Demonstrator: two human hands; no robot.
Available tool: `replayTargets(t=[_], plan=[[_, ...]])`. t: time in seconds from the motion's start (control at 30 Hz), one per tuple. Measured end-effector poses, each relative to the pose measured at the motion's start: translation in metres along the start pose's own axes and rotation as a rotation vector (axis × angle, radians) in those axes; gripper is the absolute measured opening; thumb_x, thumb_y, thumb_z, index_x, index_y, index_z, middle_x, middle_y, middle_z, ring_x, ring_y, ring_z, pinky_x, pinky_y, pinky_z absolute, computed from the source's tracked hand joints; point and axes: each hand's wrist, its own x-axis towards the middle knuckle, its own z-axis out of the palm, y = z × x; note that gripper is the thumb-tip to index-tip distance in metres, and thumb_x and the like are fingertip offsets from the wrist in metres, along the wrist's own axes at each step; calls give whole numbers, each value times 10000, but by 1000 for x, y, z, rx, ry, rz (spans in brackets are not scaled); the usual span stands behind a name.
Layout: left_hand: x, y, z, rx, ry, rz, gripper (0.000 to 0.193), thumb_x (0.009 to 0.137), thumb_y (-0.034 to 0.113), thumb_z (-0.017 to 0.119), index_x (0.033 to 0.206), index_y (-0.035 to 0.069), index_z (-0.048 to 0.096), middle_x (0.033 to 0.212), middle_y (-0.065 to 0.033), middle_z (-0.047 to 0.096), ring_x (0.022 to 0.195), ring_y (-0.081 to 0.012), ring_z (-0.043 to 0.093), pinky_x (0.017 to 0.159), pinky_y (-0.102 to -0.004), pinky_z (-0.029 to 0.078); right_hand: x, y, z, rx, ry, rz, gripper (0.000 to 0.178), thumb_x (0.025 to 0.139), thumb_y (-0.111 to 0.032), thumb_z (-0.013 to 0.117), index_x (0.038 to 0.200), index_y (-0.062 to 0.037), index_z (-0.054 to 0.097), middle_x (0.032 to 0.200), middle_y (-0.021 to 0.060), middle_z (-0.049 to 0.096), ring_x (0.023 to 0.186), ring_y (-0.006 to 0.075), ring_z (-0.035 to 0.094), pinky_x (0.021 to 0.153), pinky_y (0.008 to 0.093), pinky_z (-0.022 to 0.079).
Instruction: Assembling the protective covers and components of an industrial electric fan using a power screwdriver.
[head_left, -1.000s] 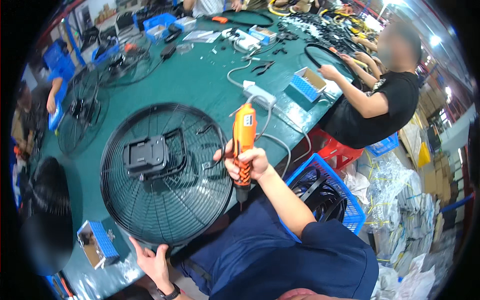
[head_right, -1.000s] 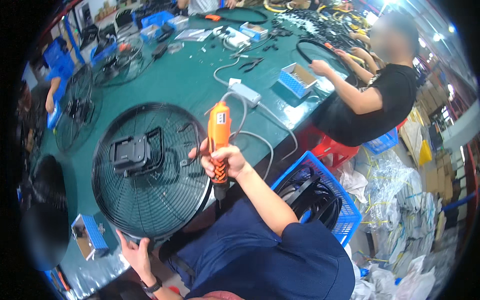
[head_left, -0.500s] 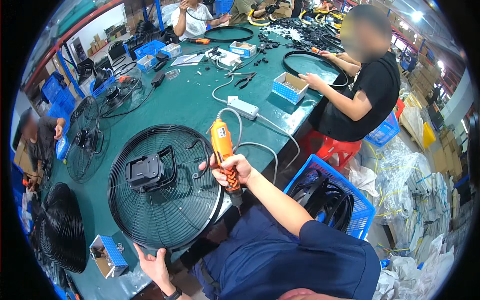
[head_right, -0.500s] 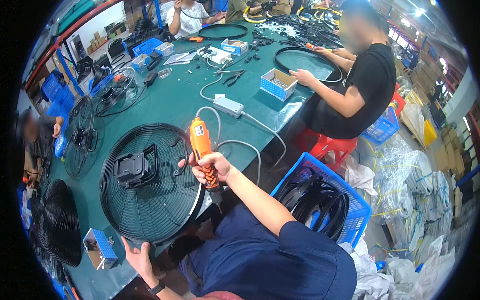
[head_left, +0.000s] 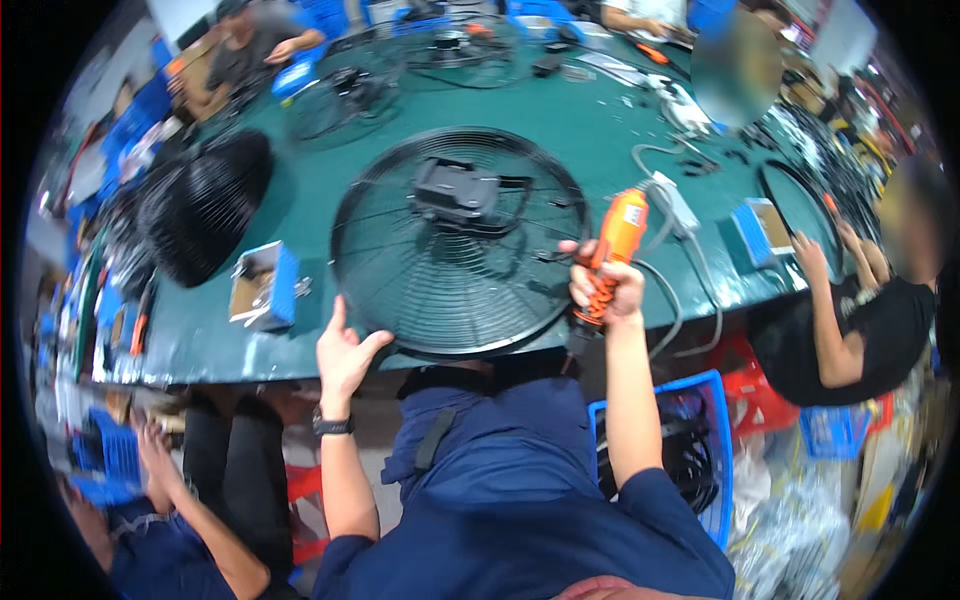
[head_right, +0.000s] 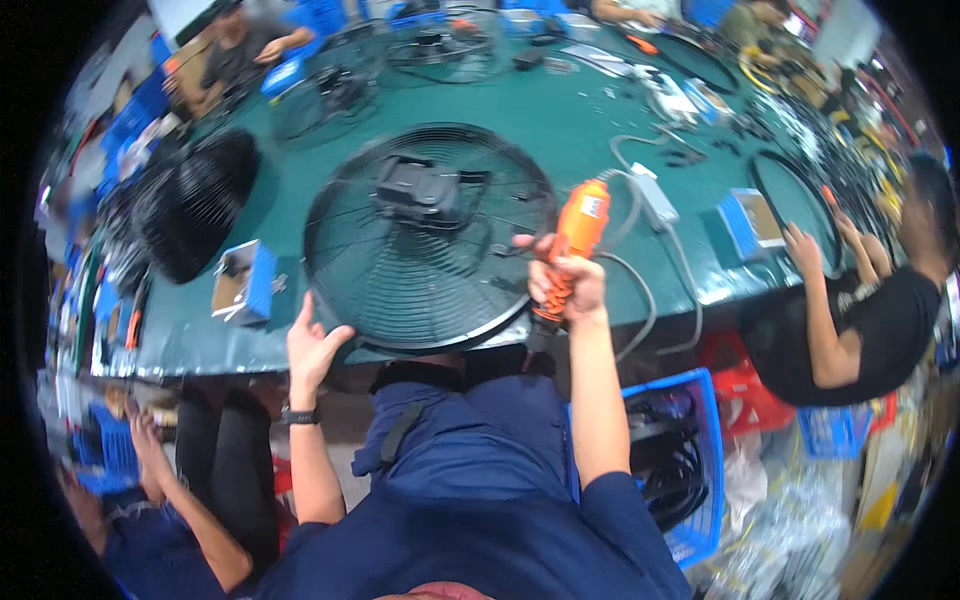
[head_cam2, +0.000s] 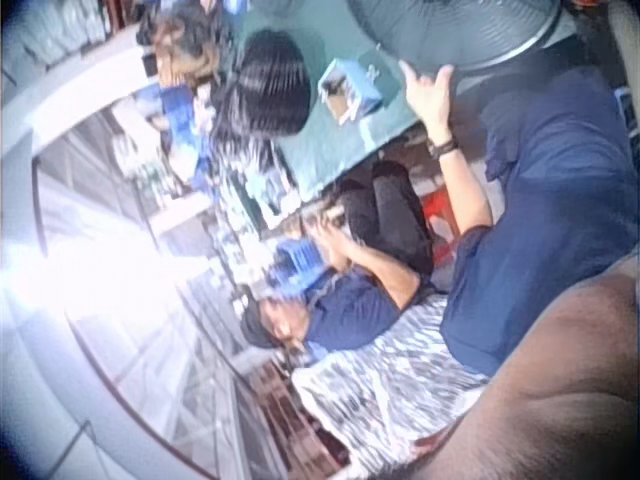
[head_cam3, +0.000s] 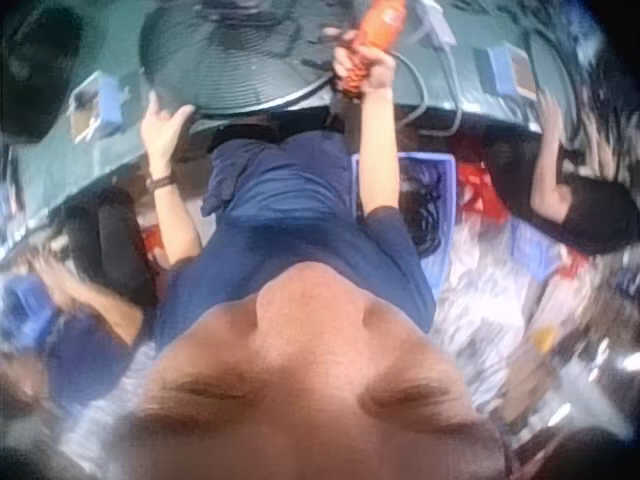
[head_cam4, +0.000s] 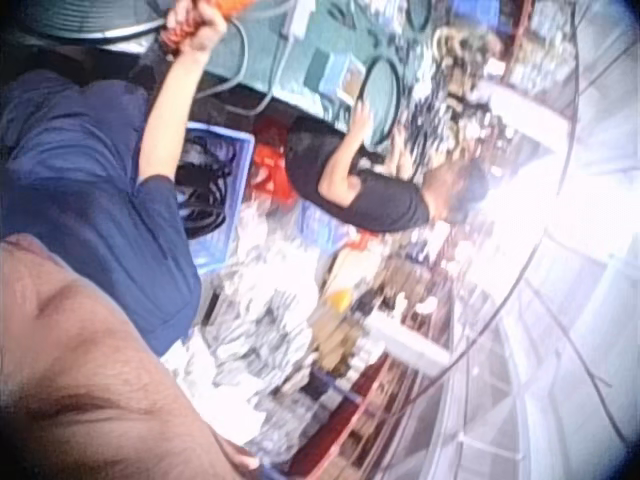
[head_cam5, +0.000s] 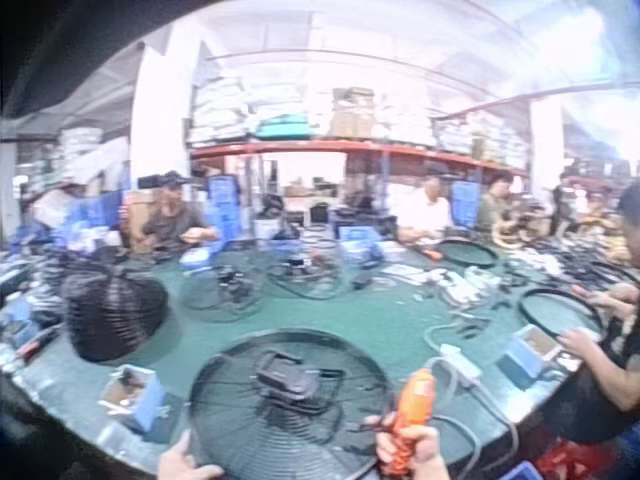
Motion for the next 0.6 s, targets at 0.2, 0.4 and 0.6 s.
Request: replayTargets(t=[0.2,0.4,0.6], plan=[[-1,4,-4,59,9,26,1034,585,336,857,1388,-51,333,506,38,330,472,-47,309,447,-223,306,-1,2,-2,28,-15,-8,365,747,-130,584,1080,20,574,1226,263,519,592,203,515,485,331,478],[-1,1,-6,86,25,57,1058,588,401,852,1386,-57,331,489,28,333,461,-53,313,443,-238,307,-1,3,-1,30,-2,-45,381,743,-130,582,1085,36,562,1222,266,524,591,205,519,476,327,477],[1,4,-10,127,-30,64,1100,591,486,830,1371,-97,318,460,-8,387,425,-85,354,447,-269,344,0,1,-2,10,-26,-17,386,739,-135,593,1081,42,559,1228,263,526,580,202,511,471,324,475]])
